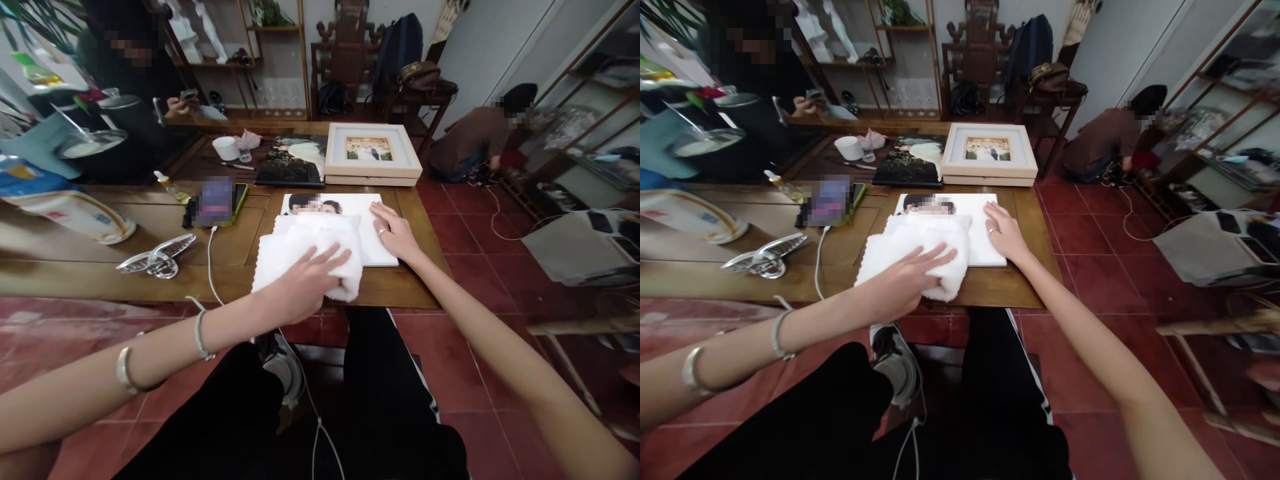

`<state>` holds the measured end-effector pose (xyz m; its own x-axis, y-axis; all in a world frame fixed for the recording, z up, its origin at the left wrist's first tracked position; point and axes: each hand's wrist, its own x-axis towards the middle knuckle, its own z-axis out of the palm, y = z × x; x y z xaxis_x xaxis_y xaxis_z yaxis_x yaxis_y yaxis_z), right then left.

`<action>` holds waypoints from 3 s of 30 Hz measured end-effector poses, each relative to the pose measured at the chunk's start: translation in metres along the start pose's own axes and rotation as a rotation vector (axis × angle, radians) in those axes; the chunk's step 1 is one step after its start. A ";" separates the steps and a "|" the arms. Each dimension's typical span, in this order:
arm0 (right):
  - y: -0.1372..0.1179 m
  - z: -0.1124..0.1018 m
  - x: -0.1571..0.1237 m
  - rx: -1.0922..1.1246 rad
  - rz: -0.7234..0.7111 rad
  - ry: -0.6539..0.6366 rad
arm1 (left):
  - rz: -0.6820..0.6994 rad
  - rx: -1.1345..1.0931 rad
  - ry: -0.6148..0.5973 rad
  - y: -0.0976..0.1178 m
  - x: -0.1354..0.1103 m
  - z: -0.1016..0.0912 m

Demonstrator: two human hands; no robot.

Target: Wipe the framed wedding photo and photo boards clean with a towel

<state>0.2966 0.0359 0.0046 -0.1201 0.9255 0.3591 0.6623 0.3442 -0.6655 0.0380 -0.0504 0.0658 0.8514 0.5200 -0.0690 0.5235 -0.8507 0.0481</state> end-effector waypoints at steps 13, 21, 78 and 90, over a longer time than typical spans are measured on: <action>0.004 0.000 0.001 -0.004 0.004 0.010 | -0.239 0.018 0.107 -0.146 0.034 -0.010; 0.002 0.001 0.001 -0.006 -0.005 0.011 | -0.251 -0.020 -0.106 -0.072 -0.025 -0.018; 0.000 0.001 0.001 0.000 -0.011 -0.015 | 0.006 0.071 -0.024 0.017 0.032 -0.008; 0.002 0.000 0.001 0.006 -0.018 -0.015 | -0.194 0.105 -0.028 -0.068 0.117 -0.017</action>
<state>0.2978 0.0372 0.0035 -0.1425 0.9216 0.3611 0.6557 0.3612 -0.6630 0.1030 0.0698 0.0712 0.7327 0.6739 -0.0950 0.6700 -0.7388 -0.0728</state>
